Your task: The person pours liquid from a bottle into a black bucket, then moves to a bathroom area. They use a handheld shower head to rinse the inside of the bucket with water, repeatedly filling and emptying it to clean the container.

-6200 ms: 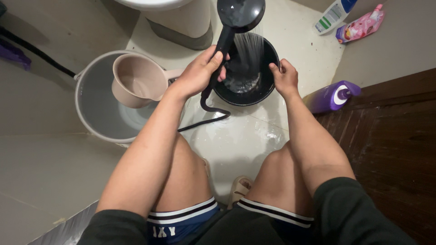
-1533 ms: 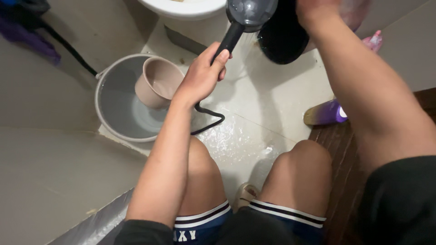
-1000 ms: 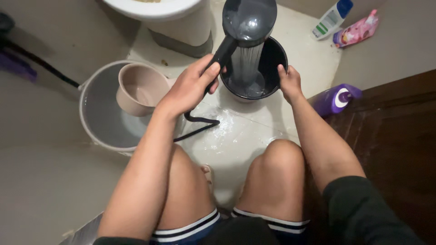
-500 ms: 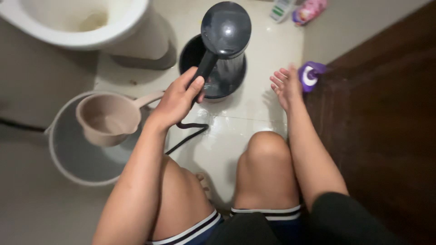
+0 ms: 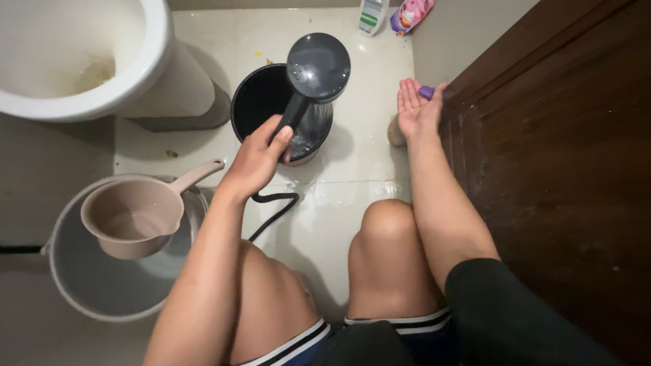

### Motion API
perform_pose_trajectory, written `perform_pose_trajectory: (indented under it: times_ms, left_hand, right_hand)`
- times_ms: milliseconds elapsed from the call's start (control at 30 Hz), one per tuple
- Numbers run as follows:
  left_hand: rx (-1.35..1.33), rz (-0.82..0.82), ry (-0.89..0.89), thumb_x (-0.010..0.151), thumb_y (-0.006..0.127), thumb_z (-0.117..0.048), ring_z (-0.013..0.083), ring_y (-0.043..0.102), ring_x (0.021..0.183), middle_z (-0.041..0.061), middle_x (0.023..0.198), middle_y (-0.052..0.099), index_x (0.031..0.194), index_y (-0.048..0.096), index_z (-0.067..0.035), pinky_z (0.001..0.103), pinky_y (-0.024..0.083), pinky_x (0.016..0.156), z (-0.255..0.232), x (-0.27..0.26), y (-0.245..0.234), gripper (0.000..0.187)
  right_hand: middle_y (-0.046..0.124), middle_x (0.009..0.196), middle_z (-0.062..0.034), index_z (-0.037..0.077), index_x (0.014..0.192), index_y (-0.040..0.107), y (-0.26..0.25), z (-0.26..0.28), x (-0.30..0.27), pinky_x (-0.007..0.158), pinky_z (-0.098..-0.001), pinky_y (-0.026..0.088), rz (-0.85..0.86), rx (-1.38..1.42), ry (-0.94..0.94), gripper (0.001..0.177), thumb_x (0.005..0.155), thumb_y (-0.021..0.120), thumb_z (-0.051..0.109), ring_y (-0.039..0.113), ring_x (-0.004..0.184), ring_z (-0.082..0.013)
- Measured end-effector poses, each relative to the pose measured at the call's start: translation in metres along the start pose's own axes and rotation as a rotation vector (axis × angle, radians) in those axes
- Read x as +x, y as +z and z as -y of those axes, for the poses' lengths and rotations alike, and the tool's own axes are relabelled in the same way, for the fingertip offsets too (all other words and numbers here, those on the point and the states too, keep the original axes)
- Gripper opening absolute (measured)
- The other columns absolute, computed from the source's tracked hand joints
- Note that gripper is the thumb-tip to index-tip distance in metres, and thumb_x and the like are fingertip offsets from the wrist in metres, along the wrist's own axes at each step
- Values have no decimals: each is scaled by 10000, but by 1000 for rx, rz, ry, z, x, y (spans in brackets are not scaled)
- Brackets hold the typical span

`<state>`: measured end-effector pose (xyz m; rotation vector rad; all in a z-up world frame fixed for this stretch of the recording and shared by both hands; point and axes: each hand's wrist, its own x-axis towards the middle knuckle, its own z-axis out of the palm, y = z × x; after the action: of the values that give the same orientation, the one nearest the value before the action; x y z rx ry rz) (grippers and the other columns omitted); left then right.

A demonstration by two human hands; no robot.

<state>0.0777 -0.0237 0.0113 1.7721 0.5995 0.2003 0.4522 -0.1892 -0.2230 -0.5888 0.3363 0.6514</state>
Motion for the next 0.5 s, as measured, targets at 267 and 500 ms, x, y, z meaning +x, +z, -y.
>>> perform_pose_trajectory:
  times_ms: [267,500]
  left_hand:
    - [-25,-16,-62,1058,466,-362,112,495,691,-11,718,541,1006,579,-107,300,421,651,0,7,0,283]
    - [5,-13,-38,1062,475,-358,109,532,716,-6,737,559,1023,561,-89,292,454,677,6,8,4,285]
  right_hand:
    - [621,1388,-274,-126,1365,510,-8,-2,11,1107,-425,514,-1,-138,-104,787,1000,433,567,639,1287,-370]
    - [615,1392,-291,-138,1398,486,-9,-3,8,1103,-417,505,19,-199,-112,853,1005,376,610,633,1297,-371]
